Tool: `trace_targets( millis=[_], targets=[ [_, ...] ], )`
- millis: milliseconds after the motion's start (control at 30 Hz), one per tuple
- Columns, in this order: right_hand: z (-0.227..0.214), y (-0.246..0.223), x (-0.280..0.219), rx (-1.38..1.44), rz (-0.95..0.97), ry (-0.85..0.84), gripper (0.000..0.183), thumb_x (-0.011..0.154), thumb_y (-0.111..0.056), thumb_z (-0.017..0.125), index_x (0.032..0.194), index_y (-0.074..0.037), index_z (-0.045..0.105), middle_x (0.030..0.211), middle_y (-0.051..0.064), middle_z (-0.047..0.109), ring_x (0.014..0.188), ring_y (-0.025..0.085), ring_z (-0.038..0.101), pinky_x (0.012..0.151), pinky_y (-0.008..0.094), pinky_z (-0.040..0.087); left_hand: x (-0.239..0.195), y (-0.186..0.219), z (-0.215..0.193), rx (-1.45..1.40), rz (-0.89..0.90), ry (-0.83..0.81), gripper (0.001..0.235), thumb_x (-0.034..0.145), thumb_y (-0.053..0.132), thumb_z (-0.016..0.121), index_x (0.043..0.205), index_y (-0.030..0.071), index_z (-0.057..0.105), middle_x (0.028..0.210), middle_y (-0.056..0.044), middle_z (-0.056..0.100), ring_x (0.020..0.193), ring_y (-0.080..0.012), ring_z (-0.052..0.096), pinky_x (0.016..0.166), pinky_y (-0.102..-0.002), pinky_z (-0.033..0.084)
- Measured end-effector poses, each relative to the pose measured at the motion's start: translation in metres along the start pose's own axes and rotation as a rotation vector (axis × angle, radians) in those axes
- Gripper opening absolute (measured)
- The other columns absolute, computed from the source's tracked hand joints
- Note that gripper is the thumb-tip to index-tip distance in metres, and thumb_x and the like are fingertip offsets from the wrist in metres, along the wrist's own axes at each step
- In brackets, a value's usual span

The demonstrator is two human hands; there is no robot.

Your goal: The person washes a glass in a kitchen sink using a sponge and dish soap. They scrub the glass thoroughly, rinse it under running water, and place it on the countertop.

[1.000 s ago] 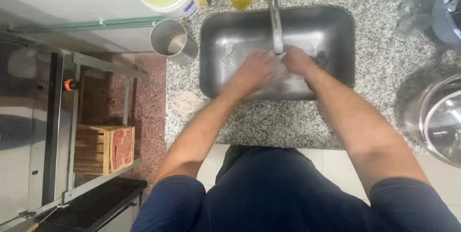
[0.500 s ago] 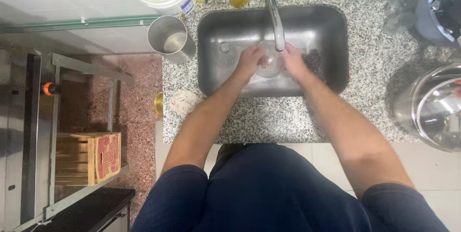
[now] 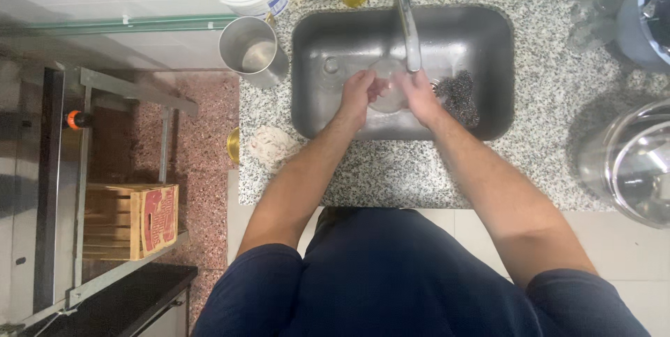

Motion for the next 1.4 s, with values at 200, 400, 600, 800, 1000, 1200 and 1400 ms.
trace_targets(
  millis=[200,400,600,800,1000,1200,1400],
  targets=[
    [-0.011,0.022,0.007,0.098,0.171,-0.04,0.07,0.095,-0.034,0.055,0.159,-0.016,0.034,0.157,0.018,0.04,0.135,0.043,0.05,0.087,0.063,0.057,-0.007,-0.002,0.005,0.118,0.039,-0.009,0.021,0.106,0.024,0.053,0.105,0.008,0.066,0.091,-0.011,0.074,0.074,-0.0179,0.068,0.069,-0.03,0.044],
    [-0.009,0.04,0.012,0.377,0.254,-0.028,0.07,0.087,-0.027,0.051,0.156,-0.018,0.04,0.144,0.018,0.046,0.12,0.039,0.061,0.078,0.061,0.064,-0.005,-0.005,0.014,0.101,0.003,-0.151,0.029,0.105,0.028,0.064,0.122,0.004,0.063,0.112,-0.017,0.07,0.1,-0.0268,0.07,0.088,-0.038,0.05],
    [-0.014,0.068,0.034,0.46,0.278,-0.015,0.06,0.09,-0.038,0.053,0.149,-0.028,0.05,0.11,0.009,0.068,0.095,0.025,0.074,0.067,0.043,0.065,-0.028,0.003,0.044,-0.074,-0.144,-0.299,0.048,0.093,0.017,0.077,0.134,0.001,0.057,0.124,-0.018,0.069,0.113,-0.0311,0.07,0.095,-0.042,0.057],
    [-0.013,0.068,0.032,0.465,0.28,-0.002,0.055,0.09,-0.033,0.052,0.144,-0.029,0.056,0.099,0.005,0.072,0.087,0.019,0.072,0.063,0.034,0.062,-0.019,-0.009,0.04,-0.072,-0.212,-0.302,0.053,0.094,0.017,0.079,0.137,-0.001,0.055,0.124,-0.016,0.068,0.111,-0.0294,0.07,0.093,-0.041,0.059],
    [-0.007,0.06,0.028,0.513,0.285,-0.018,0.047,0.09,-0.034,0.049,0.135,-0.024,0.059,0.09,0.006,0.073,0.079,0.021,0.074,0.062,0.036,0.061,-0.013,-0.011,0.041,-0.058,-0.214,-0.335,0.044,0.093,0.016,0.077,0.131,0.002,0.061,0.115,-0.011,0.072,0.103,-0.0228,0.072,0.085,-0.035,0.061],
    [-0.003,0.058,0.024,0.485,0.356,-0.03,0.042,0.089,-0.039,0.051,0.124,-0.019,0.063,0.085,0.003,0.069,0.074,0.019,0.071,0.059,0.035,0.06,-0.013,-0.008,0.04,0.138,-0.18,-0.356,0.053,0.092,0.02,0.078,0.136,0.001,0.057,0.115,-0.014,0.07,0.101,-0.025,0.071,0.087,-0.039,0.06],
    [-0.004,0.071,0.024,0.413,0.396,-0.146,0.062,0.089,-0.057,0.064,0.136,-0.02,0.049,0.109,0.01,0.065,0.091,0.03,0.073,0.067,0.052,0.064,-0.024,-0.021,0.071,1.221,0.036,-0.616,0.038,0.095,0.032,0.068,0.117,0.001,0.067,0.105,-0.018,0.071,0.104,-0.0352,0.071,0.092,-0.05,0.055]
  ],
)
Point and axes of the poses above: each hand's wrist, its own x-axis towards the middle knuckle, its own z-axis out of the palm, y = z × x, the point moved 9 cm from there along x, towards the middle knuckle
